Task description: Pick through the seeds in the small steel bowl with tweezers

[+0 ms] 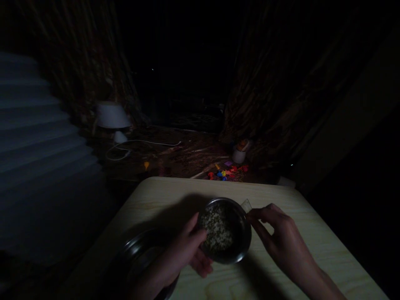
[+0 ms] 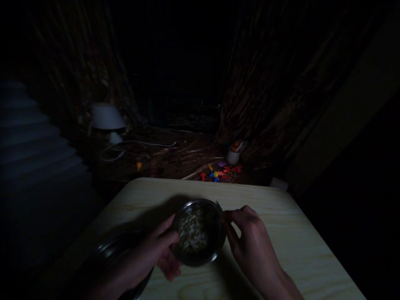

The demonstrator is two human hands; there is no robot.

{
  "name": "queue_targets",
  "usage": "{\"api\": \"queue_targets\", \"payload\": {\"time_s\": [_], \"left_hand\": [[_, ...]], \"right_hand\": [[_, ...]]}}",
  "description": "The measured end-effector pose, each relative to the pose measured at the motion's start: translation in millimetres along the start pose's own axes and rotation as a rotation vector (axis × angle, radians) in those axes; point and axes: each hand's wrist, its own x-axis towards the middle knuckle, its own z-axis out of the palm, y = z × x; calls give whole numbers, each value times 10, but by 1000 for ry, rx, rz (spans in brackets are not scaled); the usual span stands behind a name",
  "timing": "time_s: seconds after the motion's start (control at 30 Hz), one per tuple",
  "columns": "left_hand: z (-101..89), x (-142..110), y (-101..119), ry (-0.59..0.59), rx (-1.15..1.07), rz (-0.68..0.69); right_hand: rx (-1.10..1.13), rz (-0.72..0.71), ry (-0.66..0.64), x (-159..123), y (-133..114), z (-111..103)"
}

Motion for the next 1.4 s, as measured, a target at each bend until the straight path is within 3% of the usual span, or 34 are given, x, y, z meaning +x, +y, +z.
{"api": "queue_targets", "payload": {"time_s": [0.17, 0.33, 0.53, 0.63, 0.9, 1.07, 1.2, 1.33, 1.4], "left_hand": [[-46, -18, -1, -5, 17, 28], [10, 14, 23, -40, 85, -10], [-20, 65, -8, -41, 112, 18], [-46, 87, 19, 3, 67, 49], [7, 216, 189, 66, 155, -49], [-97, 341, 255, 105, 168, 46], [-195, 429, 341, 151, 262, -16], [-291, 490, 455, 192, 310, 57], [-336, 512, 514, 212, 366, 27]], "right_hand": [[115, -1, -90, -80, -42, -62], [121, -34, -233, -110, -111, 80], [8, -114, -105, -21, -10, 179], [86, -26, -23, -4, 99, 154], [240, 170, 158, -13, 267, 263], [348, 287, 263, 3, 403, 301], [440, 400, 268, -8, 604, 346], [564, 451, 235, -50, 809, 444], [596, 462, 182, -84, 894, 496]]}}
